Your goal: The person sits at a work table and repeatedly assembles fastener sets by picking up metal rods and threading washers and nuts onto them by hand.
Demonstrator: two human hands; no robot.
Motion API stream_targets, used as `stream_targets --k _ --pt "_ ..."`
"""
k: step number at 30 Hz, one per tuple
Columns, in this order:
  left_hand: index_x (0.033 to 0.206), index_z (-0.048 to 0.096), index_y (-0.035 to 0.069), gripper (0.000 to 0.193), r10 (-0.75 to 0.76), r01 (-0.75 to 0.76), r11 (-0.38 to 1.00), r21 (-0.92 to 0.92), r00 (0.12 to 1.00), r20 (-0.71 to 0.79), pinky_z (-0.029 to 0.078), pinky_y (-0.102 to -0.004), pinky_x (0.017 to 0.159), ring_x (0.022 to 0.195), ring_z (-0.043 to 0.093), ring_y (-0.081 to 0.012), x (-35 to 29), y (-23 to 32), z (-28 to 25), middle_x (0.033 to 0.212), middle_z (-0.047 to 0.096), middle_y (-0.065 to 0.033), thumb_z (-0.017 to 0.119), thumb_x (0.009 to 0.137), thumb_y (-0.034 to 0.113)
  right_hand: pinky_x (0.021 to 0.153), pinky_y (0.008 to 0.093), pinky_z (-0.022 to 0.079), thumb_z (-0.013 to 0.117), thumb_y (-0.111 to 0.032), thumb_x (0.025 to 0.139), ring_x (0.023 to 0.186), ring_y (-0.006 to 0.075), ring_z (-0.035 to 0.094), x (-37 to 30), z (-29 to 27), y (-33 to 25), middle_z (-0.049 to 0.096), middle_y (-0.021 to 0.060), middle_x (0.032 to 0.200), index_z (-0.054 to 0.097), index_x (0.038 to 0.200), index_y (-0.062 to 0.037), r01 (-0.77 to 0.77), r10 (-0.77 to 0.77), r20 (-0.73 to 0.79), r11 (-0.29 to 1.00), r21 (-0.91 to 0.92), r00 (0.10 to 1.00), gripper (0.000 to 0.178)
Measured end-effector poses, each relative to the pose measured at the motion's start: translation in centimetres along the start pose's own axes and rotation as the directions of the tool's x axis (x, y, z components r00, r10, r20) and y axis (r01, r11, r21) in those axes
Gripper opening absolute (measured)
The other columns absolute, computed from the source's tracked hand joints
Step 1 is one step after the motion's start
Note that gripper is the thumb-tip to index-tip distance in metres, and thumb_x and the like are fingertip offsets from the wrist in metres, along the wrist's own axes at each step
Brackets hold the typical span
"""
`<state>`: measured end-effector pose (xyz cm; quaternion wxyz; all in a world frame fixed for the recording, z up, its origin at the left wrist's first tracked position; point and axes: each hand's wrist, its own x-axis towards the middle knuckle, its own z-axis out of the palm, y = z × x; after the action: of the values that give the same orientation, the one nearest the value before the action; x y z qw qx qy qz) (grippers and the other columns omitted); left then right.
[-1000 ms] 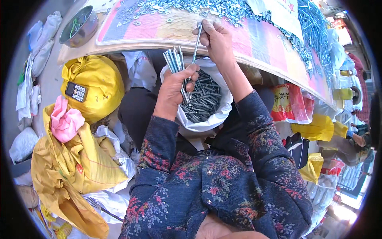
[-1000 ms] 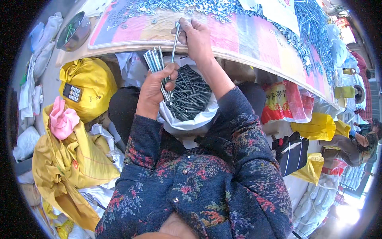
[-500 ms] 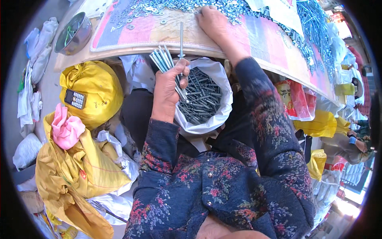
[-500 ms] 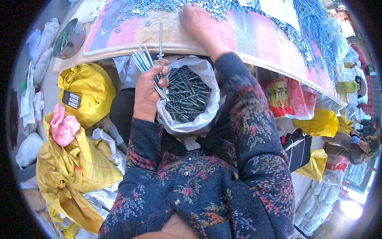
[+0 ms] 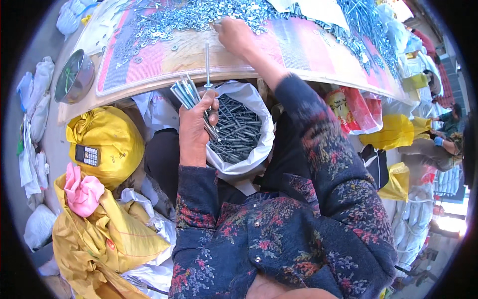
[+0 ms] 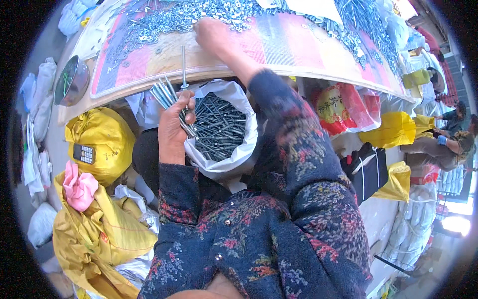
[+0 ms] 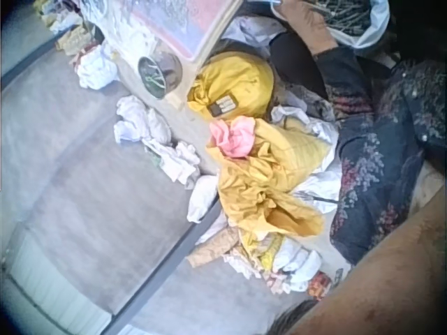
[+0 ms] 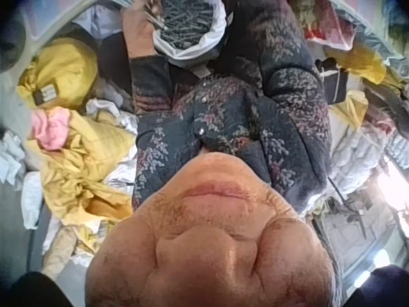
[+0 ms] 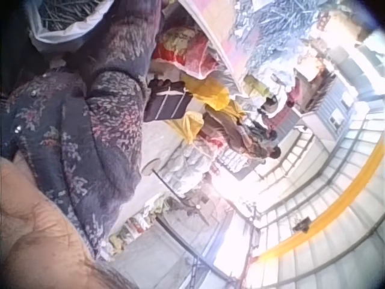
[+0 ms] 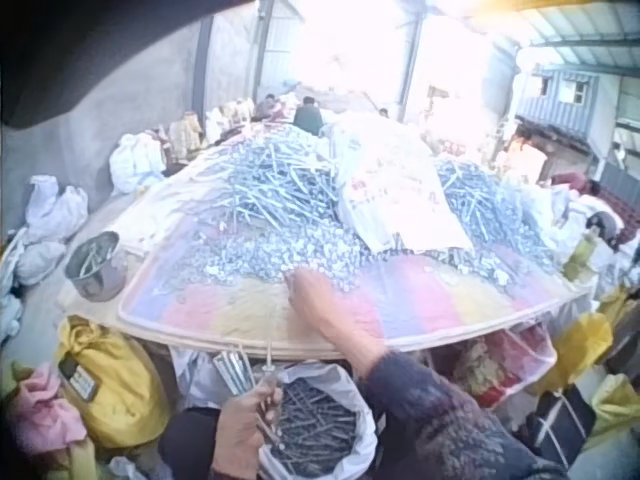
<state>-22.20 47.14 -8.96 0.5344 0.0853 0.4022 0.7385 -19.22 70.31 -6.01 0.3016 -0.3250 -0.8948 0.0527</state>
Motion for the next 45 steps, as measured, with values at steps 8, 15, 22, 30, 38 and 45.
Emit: stream_targets --k 8,15,22,30,38,45 --pt "0.091 0.063 -0.004 0.019 -0.030 0.013 0.985 0.174 0.995 0.093 0.034 -0.0186 0.038 0.045 0.048 -0.0081 -0.3 -0.8 1.6 0.067 0.059 -0.0055 0.072 0.081 0.010 0.044 0.0220 0.026 0.054 -0.022 0.095 0.048 0.0059 0.037 -7.7 -4.9 -2.2 0.048 -0.0017 0.058 0.062 0.081 -0.0004 -0.466 0.326 0.387 0.213 0.859 0.863 0.027" --pt "0.095 0.058 -0.002 0.017 -0.118 0.115 0.993 0.030 0.980 0.159 0.037 -0.0173 0.040 0.050 0.048 -0.0081 -0.3 -1.8 2.3 0.078 0.058 -0.0083 0.066 0.086 0.010 0.043 0.0220 0.025 0.055 -0.019 0.096 0.047 0.0054 0.036 -8.0 -6.1 -2.0 0.047 -0.0033 0.057 0.062 0.081 -0.0014 -0.345 0.334 0.313 0.040 0.938 0.889 0.024" --pt "0.096 0.061 -0.003 0.020 -0.228 0.236 0.972 -0.012 0.950 0.214 0.039 -0.0196 0.043 0.049 0.049 -0.0094 0.5 -2.7 1.6 0.074 0.061 -0.0093 0.069 0.083 0.010 0.049 0.0276 0.045 0.063 -0.015 0.089 0.054 0.0108 0.059 -8.8 -7.5 -0.5 0.060 0.0079 0.063 0.064 0.084 -0.0007 0.084 0.023 -0.201 0.856 0.510 0.979 0.015" --pt "0.090 0.063 -0.004 0.012 -0.090 0.093 0.995 -0.023 0.990 0.106 0.040 -0.0201 0.041 0.050 0.053 -0.0100 1.0 -2.5 1.9 0.073 0.063 -0.0111 0.068 0.082 0.003 0.070 0.0319 0.051 0.061 -0.027 0.090 0.073 0.0188 0.066 -4.6 -6.5 9.4 0.069 0.0114 0.082 0.066 0.102 -0.0038 -0.120 0.150 -0.102 0.959 0.256 0.983 0.027" --pt "0.091 0.062 -0.004 0.012 -0.065 0.059 0.996 0.069 0.993 0.096 0.040 -0.0198 0.041 0.049 0.053 -0.0101 0.7 -2.4 2.5 0.073 0.062 -0.0105 0.067 0.083 0.004 0.078 0.0459 0.048 0.063 -0.034 0.084 0.086 0.0390 0.063 -2.2 -3.6 12.3 0.066 0.0207 0.085 0.069 0.099 -0.0066 -0.056 0.048 -0.054 0.983 -0.174 0.997 0.032" --pt "0.092 0.062 -0.004 0.013 -0.049 0.041 0.995 0.087 0.994 0.098 0.040 -0.0199 0.041 0.048 0.052 -0.0094 0.1 -2.5 2.0 0.073 0.062 -0.0099 0.067 0.083 0.005 0.059 0.0257 0.046 0.064 -0.034 0.089 0.062 0.0116 0.060 -5.6 -7.8 5.2 0.065 0.0078 0.072 0.067 0.086 -0.0015 -0.314 0.262 0.175 0.834 0.454 0.949 0.033"
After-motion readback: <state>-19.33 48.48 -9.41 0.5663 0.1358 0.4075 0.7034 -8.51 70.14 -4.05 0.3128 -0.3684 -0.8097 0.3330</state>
